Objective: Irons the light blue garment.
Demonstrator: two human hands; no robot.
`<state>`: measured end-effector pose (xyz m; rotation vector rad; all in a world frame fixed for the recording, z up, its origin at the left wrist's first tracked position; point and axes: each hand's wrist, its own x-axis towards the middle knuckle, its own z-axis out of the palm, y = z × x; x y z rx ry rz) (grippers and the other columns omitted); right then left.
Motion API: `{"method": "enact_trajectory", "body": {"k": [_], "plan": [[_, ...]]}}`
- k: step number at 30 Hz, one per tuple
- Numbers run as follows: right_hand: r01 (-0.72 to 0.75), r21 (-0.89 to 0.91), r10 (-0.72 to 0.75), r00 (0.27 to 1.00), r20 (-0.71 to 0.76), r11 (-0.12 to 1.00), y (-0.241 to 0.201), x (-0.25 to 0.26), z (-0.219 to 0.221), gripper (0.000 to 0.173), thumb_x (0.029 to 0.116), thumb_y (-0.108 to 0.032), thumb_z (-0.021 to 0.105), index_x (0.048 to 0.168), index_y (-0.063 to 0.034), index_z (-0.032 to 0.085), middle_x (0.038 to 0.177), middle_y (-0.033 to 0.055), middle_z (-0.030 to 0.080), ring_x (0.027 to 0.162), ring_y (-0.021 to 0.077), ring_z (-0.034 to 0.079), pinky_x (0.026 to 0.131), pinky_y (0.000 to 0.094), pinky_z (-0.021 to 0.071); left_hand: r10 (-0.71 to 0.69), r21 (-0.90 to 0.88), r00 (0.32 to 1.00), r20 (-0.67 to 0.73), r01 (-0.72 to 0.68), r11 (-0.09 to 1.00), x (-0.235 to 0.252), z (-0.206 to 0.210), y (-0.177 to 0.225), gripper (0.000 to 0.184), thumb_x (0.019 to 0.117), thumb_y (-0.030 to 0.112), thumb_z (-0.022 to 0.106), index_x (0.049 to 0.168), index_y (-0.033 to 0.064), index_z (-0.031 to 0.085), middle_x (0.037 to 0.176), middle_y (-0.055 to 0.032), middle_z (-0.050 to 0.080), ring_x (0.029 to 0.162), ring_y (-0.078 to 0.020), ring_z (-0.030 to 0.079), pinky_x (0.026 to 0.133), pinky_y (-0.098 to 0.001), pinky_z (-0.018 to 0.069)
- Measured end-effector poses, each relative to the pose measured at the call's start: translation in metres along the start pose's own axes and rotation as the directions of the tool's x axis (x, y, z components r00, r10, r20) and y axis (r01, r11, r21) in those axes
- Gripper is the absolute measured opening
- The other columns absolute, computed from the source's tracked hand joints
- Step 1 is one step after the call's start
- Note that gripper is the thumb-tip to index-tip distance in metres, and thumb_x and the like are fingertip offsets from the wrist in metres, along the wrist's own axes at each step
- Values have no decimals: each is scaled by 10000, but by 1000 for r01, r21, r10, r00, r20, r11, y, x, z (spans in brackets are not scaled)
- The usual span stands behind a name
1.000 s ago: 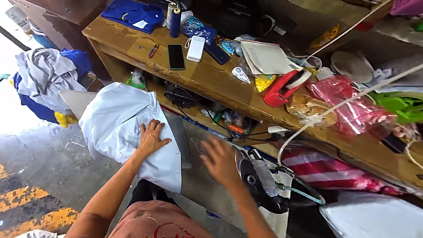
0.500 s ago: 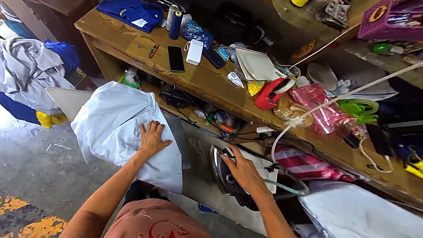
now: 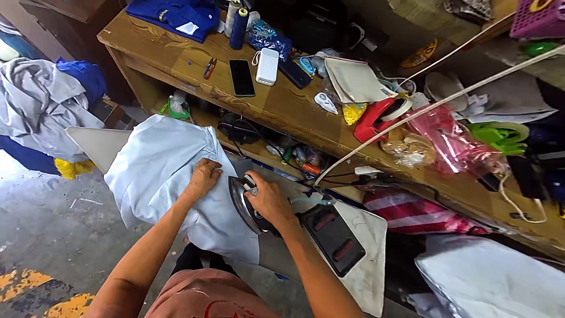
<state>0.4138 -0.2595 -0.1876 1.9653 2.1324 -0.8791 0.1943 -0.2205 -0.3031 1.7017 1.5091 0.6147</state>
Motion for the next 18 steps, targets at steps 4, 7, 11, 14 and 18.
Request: {"method": "enact_trajectory", "body": {"k": [4, 7, 11, 14, 18], "plan": [[35, -77, -33, 999, 30, 996, -5, 9, -6, 585, 943, -222, 614, 1506, -324, 489, 1078, 162, 732, 973, 384, 713, 817, 598, 549, -238, 3, 970, 56, 238, 971, 29, -13, 12, 476, 987, 340, 672, 1347, 34, 606, 1047, -179, 728, 1010, -342, 699, 956, -574, 527], [-11, -60, 10, 1000, -18, 998, -6, 15, -7, 576, 941, -200, 613, 1499, -298, 508, 1100, 160, 734, 994, 374, 714, 835, 585, 555, -280, -7, 957, 71, 281, 960, 45, -14, 12, 581, 912, 233, 754, 1427, 76, 537, 1034, -165, 732, 990, -356, 704, 927, -597, 538], [22, -118, -17, 999, 46, 993, -26, 27, -13, 583, 937, -180, 600, 1494, -322, 502, 1117, 158, 727, 1018, 382, 704, 831, 593, 547, -263, -166, 961, 88, 274, 947, 51, -15, 2, 554, 902, 102, 751, 1407, 69, 528, 945, -130, 721, 879, -272, 700, 875, -511, 561], [51, -142, -41, 996, 75, 989, -42, 37, -16, 548, 949, -164, 590, 1476, -295, 514, 1136, 161, 722, 1059, 377, 696, 856, 588, 542, -261, -209, 962, 86, 273, 939, 53, -17, -3, 510, 913, 85, 737, 1386, 65, 548, 930, -118, 728, 855, -248, 705, 861, -488, 569], [43, -115, -39, 999, 37, 992, -42, 34, -11, 585, 941, -156, 597, 1505, -277, 496, 1123, 165, 724, 1036, 380, 700, 843, 587, 545, -272, -206, 960, 63, 280, 938, 54, -18, -1, 503, 884, 65, 745, 1357, 70, 575, 896, -105, 720, 840, -252, 692, 847, -500, 560]]}}
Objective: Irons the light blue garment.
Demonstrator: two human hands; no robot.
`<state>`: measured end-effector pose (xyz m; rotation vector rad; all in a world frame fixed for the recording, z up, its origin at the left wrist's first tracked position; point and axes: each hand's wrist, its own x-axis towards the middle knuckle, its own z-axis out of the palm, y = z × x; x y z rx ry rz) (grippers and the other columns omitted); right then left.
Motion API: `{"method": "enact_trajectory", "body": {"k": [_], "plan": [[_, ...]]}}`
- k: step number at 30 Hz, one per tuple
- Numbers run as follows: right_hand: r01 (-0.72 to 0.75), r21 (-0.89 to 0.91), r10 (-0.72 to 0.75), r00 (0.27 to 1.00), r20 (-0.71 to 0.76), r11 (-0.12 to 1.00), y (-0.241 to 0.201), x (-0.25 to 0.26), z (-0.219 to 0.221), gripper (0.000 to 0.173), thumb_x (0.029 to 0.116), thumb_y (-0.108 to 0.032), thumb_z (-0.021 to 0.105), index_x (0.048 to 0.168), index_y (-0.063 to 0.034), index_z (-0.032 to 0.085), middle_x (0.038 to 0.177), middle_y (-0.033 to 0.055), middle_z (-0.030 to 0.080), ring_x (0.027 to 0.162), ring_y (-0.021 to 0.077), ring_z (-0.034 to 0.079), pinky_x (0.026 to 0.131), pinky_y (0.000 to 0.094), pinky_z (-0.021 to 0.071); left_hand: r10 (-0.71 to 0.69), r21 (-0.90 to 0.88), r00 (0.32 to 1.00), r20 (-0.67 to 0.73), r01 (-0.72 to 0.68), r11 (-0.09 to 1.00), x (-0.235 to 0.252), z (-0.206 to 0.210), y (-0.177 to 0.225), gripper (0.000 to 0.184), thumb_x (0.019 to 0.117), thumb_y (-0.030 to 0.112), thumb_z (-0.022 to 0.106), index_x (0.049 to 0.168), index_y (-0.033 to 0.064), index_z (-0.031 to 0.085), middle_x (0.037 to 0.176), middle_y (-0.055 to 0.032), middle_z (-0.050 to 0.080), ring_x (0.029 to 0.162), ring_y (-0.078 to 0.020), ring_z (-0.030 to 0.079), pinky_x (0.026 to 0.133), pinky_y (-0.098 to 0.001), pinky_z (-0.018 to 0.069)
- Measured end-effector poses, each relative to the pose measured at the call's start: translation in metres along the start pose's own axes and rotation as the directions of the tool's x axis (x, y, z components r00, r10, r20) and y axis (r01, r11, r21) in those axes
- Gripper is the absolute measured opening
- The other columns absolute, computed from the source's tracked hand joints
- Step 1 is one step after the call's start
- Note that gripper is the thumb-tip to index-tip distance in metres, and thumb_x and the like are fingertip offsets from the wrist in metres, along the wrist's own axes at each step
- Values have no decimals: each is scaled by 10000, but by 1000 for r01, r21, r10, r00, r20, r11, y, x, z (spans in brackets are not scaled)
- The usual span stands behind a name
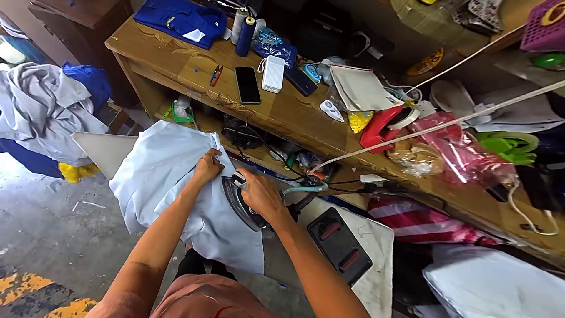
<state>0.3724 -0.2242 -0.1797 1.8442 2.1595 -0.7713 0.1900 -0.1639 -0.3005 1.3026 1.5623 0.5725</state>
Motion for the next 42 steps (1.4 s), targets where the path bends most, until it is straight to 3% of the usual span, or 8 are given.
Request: {"method": "enact_trajectory", "body": {"k": [4, 9, 19, 22, 24, 27, 35, 42], "plan": [[-54, 7, 54, 998, -9, 999, 1, -5, 0, 584, 949, -154, 585, 1513, -266, 484, 1132, 169, 721, 1041, 383, 700, 847, 582, 547, 10, -13, 1000, -4, -10, 1000, 0, 0, -5, 500, 889, 69, 743, 1360, 73, 576, 904, -104, 719, 847, -246, 691, 857, -496, 558], [71, -45, -69, 996, 55, 996, 5, -6, 1, 622, 921, -144, 616, 1507, -304, 483, 1085, 171, 726, 994, 395, 703, 818, 599, 543, -10, -54, 1000, 0, 10, 998, 3, 1, -5, 495, 880, 55, 746, 1345, 80, 578, 887, -85, 710, 824, -216, 680, 838, -461, 560], [56, 27, -58, 993, 98, 998, 64, -94, 34, 643, 906, -175, 638, 1510, -342, 495, 999, 148, 740, 894, 374, 719, 771, 590, 558, 15, 83, 1000, -16, -14, 996, -5, 8, -4, 437, 935, 137, 698, 1356, 101, 584, 955, -100, 728, 897, -269, 702, 875, -531, 556], [-46, 87, 37, 995, 94, 995, 75, -112, 30, 619, 930, -230, 655, 1515, -353, 491, 1002, 147, 743, 889, 366, 720, 789, 583, 559, 142, 199, 984, -111, -118, 973, -17, 15, -1, 380, 927, 184, 714, 1280, 67, 635, 1001, -127, 711, 967, -304, 684, 904, -528, 549], [-116, 151, 110, 993, 53, 982, 75, -115, 26, 612, 939, -255, 670, 1519, -337, 490, 1044, 150, 742, 914, 364, 721, 815, 578, 560, 341, 297, 921, -188, -278, 913, -29, 23, -3, 268, 928, 191, 684, 1148, 39, 700, 1053, -171, 683, 1070, -360, 636, 961, -538, 514], [-133, 190, 139, 990, -18, 973, 65, -99, 18, 614, 948, -251, 668, 1529, -310, 479, 1107, 153, 734, 956, 366, 718, 834, 578, 560, 532, 424, 839, -116, -442, 790, -46, 31, -9, 252, 984, 223, 558, 1035, 99, 772, 1088, -117, 723, 1111, -325, 640, 982, -501, 503], [-21, 35, 22, 1000, -18, 999, 34, -17, 3, 588, 952, -175, 589, 1515, -303, 481, 1091, 171, 728, 986, 394, 709, 816, 593, 549, 523, 525, 846, 97, -491, 696, -69, 16, -43, 377, 1053, 283, 419, 1275, 230, 719, 1399, 29, 653, 1365, -285, 534, 1101, -573, 395], [97, -63, -95, 995, 29, 993, 29, 3, -9, 576, 944, -162, 592, 1493, -315, 508, 1104, 175, 726, 1005, 401, 702, 825, 604, 540, 462, 279, 880, 109, -473, 836, -61, 3, -58, 466, 992, 126, 375, 1292, 221, 720, 1425, 40, 636, 1420, -261, 484, 1143, -590, 337]]}}
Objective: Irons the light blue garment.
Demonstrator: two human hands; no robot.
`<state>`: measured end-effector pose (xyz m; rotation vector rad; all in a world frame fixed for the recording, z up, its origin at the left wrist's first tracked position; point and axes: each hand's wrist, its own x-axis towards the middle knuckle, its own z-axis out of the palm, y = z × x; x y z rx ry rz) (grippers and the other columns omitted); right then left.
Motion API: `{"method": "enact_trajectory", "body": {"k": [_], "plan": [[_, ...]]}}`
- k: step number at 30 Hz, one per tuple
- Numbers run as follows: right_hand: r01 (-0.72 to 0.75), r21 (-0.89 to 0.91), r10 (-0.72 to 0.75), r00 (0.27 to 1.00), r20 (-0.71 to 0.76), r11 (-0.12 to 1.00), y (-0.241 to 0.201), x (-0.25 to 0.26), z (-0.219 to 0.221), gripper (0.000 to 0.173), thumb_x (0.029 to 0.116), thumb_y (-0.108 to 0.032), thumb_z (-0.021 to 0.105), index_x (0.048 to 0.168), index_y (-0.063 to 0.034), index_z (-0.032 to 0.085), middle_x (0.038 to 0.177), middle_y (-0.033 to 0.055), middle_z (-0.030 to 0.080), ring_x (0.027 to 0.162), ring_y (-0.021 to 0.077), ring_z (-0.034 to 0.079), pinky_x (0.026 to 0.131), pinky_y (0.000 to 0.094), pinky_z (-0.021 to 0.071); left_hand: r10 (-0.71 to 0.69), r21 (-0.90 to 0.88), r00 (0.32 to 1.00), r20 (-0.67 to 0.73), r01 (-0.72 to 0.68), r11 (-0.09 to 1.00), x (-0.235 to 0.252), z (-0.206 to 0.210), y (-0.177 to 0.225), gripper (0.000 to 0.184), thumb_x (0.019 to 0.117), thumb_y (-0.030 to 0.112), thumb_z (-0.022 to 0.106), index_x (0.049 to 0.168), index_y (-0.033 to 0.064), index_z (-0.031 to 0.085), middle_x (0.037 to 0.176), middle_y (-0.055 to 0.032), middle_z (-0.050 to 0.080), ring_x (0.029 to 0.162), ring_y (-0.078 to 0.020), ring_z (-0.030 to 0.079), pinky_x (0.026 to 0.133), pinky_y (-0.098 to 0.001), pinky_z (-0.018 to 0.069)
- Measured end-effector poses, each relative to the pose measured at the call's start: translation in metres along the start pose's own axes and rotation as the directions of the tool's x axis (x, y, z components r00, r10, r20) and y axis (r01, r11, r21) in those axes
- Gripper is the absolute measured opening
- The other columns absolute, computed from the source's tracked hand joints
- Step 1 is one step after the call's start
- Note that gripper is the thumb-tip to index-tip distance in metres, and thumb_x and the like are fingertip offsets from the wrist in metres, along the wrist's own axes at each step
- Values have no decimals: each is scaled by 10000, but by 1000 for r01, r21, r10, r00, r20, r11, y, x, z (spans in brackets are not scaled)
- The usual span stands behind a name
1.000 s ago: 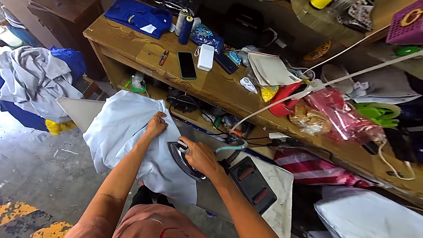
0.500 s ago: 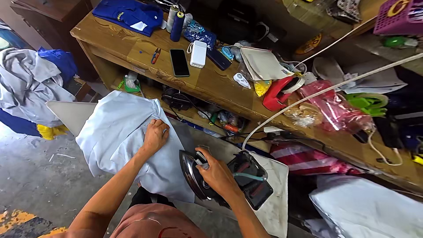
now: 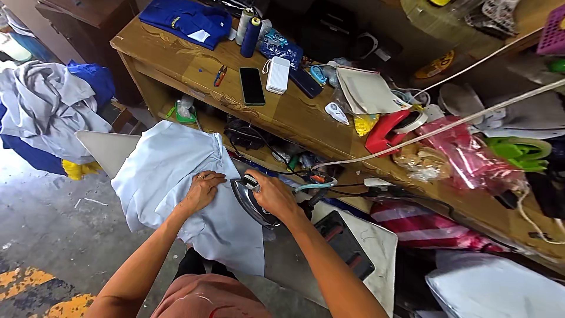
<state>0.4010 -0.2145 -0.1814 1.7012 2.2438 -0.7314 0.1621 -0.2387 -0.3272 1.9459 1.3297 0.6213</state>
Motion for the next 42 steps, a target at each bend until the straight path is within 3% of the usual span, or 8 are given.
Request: {"method": "enact_trajectory", "body": {"k": [11, 15, 17, 21, 25, 34, 39, 42], "plan": [[41, 121, -49, 997, 64, 992, 50, -88, 37, 615, 900, -171, 654, 1483, -325, 532, 1035, 156, 740, 917, 383, 718, 788, 605, 555, -56, 69, 997, -50, 59, 996, 4, 4, 12, 380, 993, 222, 451, 1235, 219, 743, 1392, 42, 656, 1383, -240, 515, 1128, -562, 361], [-136, 203, 140, 990, -7, 970, 108, -129, 40, 577, 917, -213, 683, 1473, -299, 555, 1102, 166, 740, 969, 387, 719, 850, 624, 548, 23, 190, 981, -194, 14, 982, -10, 18, 36, 333, 990, 298, 535, 1199, 148, 746, 1368, -90, 656, 1348, -347, 538, 1107, -577, 411], [-245, 250, 270, 960, -71, 937, 139, -146, 40, 573, 908, -199, 705, 1461, -268, 570, 1157, 187, 725, 1025, 403, 707, 887, 638, 534, 106, 242, 970, -219, -51, 969, -23, 33, 55, 307, 988, 296, 556, 1151, 122, 750, 1238, -134, 694, 1206, -357, 614, 1004, -529, 493], [-378, 288, 431, 890, -149, 880, 200, -161, 39, 586, 903, -175, 698, 1469, -218, 553, 1209, 227, 698, 1083, 441, 682, 920, 659, 510, 187, 202, 977, 102, -205, 958, -49, 73, 111, 296, 1010, 219, 563, 1240, 128, 725, 1118, -165, 727, 1042, -350, 712, 864, -510, 595], [-416, 274, 467, 870, -156, 867, 242, -162, 46, 601, 906, -182, 701, 1483, -228, 538, 1225, 230, 693, 1111, 441, 674, 945, 658, 497, 58, 262, 879, 474, -203, 943, -52, 107, 145, 364, 1060, 314, 526, 1360, 144, 645, 1075, -216, 728, 932, -426, 723, 775, -595, 573], [-243, 294, 347, 855, -386, 924, 252, -173, 61, 835, 827, -507, 778, 1533, -178, 478, 1092, 306, 703, 924, 533, 687, 793, 726, 498, -25, 261, 822, 569, -151, 954, -75, 120, 172, 348, 1089, 289, 447, 1129, 30, 676, 908, -229, 712, 878, -438, 714, 741, -604, 562], [-145, 315, 288, 833, -473, 938, 257, -173, 68, 894, 830, -625, 685, 1525, -102, 477, 1316, 278, 637, 1123, 483, 657, 908, 692, 495, -2, 109, 740, 673, -96, 989, -115, 138, 173, 334, 1065, 314, 519, 1116, 22, 671, 850, -226, 700, 829, -440, 708, 717, -624, 549], [-133, 337, 294, 819, -492, 932, 259, -174, 68, 880, 844, -648, 655, 1512, -97, 495, 1236, 272, 666, 1010, 433, 677, 852, 648, 512, 40, 81, 831, 555, -102, 991, -93, 123, 169, 333, 1049, 333, 556, 1195, 66, 691, 886, -212, 725, 839, -425, 721, 756, -630, 562]]}}
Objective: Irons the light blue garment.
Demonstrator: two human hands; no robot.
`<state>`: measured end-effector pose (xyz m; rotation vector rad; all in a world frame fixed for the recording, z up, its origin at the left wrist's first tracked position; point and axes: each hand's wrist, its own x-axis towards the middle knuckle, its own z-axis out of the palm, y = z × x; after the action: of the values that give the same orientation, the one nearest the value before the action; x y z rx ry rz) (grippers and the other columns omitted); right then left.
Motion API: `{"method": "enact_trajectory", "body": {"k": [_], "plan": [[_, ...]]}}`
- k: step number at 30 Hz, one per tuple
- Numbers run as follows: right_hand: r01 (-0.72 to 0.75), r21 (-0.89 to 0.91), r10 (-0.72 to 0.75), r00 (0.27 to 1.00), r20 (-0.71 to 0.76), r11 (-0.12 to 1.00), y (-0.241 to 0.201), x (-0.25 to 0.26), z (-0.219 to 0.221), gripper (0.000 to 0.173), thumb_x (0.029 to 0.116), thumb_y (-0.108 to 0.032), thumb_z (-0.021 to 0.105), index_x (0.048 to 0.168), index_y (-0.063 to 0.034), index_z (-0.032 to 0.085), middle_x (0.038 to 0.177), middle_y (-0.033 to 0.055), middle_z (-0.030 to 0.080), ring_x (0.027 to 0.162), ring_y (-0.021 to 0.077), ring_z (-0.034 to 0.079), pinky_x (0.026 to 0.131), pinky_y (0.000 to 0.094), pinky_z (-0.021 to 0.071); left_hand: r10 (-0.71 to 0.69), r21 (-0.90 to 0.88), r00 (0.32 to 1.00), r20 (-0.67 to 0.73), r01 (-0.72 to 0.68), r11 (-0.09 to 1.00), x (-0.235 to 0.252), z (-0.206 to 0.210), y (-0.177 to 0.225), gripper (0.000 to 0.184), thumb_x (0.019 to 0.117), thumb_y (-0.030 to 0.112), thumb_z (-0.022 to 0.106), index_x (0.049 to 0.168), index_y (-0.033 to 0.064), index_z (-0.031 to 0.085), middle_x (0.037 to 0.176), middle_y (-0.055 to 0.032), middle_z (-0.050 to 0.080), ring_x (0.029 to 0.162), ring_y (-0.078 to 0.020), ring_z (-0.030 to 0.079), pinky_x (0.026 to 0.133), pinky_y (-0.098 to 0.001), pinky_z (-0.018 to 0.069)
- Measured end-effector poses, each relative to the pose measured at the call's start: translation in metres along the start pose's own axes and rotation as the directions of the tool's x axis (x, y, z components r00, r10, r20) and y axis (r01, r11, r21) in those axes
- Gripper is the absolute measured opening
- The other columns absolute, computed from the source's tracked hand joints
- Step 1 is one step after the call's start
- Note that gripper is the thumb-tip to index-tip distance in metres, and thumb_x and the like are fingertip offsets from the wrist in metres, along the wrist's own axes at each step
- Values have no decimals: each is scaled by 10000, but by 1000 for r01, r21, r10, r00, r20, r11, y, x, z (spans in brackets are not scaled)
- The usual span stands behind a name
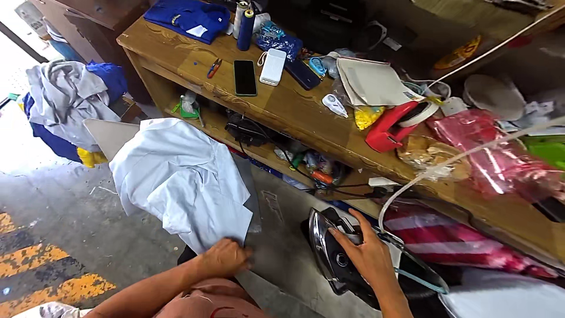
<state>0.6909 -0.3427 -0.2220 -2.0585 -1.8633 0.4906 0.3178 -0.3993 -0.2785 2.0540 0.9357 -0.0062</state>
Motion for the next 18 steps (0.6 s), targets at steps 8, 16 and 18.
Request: {"method": "enact_trajectory", "body": {"k": [8, 16, 18], "plan": [[242, 131, -250, 967, 45, 961, -110, -8, 53, 476, 992, -327, 630, 1355, -19, 626, 1090, 170, 728, 959, 293, 723, 847, 482, 603, 180, 459, 935, -305, -22, 888, 77, -170, -92, 389, 960, 2, 573, 1308, 138, 683, 1398, -103, 636, 1373, -358, 514, 1056, -619, 423], [-102, 191, 44, 957, 285, 976, -185, -7, 159, 733, 828, -343, 807, 1465, -94, 545, 1023, 145, 729, 892, 323, 697, 891, 583, 524, 131, 686, 989, 66, -140, 714, 102, -215, -114, 375, 905, 24, 690, 1270, 110, 681, 1247, -150, 686, 1261, -385, 571, 1130, -645, 329], [-59, 182, 14, 971, 239, 982, -192, -9, 164, 569, 837, -266, 779, 1353, -75, 632, 995, 143, 727, 917, 332, 692, 905, 593, 505, 299, 697, 954, 25, -232, 679, 99, -218, -127, 217, 912, 16, 669, 1115, 69, 723, 1127, -155, 701, 1167, -370, 610, 1027, -566, 438]]}}
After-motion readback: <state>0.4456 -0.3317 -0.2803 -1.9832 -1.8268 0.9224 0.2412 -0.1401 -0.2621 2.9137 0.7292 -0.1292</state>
